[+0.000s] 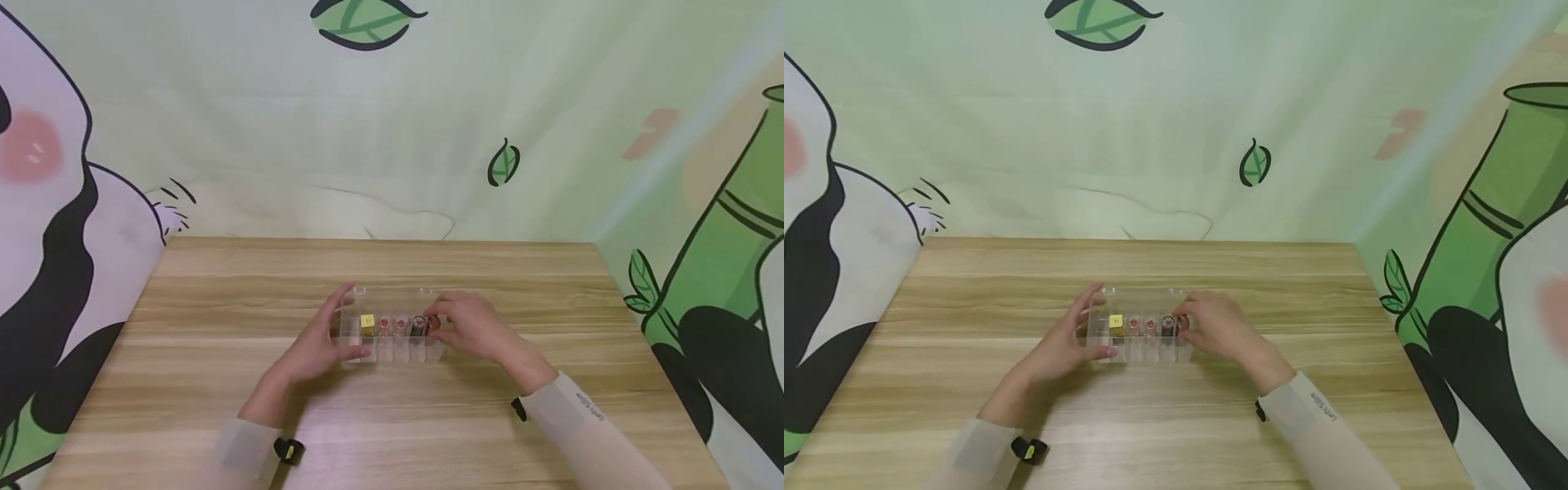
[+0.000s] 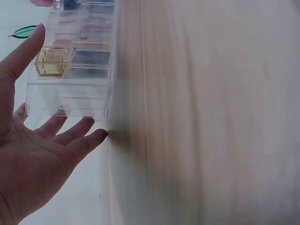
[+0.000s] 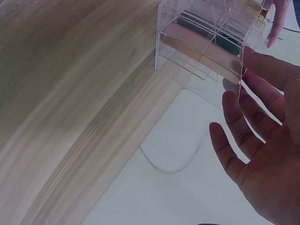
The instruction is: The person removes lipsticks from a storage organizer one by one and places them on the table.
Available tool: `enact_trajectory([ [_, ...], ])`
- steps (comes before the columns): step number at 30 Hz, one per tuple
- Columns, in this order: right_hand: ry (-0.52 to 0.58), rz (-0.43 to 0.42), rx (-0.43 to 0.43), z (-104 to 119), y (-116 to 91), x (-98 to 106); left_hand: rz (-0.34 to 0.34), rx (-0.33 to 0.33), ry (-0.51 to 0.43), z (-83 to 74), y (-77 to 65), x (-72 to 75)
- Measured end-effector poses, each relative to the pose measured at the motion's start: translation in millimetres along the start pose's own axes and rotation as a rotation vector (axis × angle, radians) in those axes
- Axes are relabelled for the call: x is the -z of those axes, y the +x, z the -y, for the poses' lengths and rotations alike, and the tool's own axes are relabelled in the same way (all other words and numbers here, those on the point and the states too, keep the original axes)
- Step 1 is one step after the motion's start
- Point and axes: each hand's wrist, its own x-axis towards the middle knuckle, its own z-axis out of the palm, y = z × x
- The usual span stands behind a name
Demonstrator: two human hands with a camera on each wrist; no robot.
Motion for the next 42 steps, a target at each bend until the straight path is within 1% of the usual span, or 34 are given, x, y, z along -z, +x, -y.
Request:
enact_trajectory([
  [5,-0.012,0.001,0.001,2,1,-5,0.0,-0.003,-0.06,5.7,-3.1,-1.4],
  [10,-0.024,0.008,-0.013,6,2,-11,-0.015,-0.005,-0.084,14.3,-9.0,-2.9],
  [13,-0.024,0.02,-0.018,9,3,-14,-0.024,0.006,-0.106,19.4,-12.5,-3.5],
  [16,-0.027,0.02,-0.02,9,3,-15,-0.031,0.004,-0.116,22.5,-13.0,-4.0],
  [21,-0.047,-0.008,-0.01,5,2,-11,-0.035,-0.022,-0.126,22.6,-7.6,-6.4],
  [25,-0.06,-0.014,-0.007,2,1,-6,-0.029,-0.039,-0.142,21.4,-4.3,-9.4],
  [30,-0.075,-0.021,-0.009,1,0,-2,-0.034,-0.039,-0.135,20.9,-2.8,-11.1],
  [42,-0.035,-0.054,-0.008,2,0,6,-0.026,-0.038,-0.149,21.2,-2.9,-11.0],
])
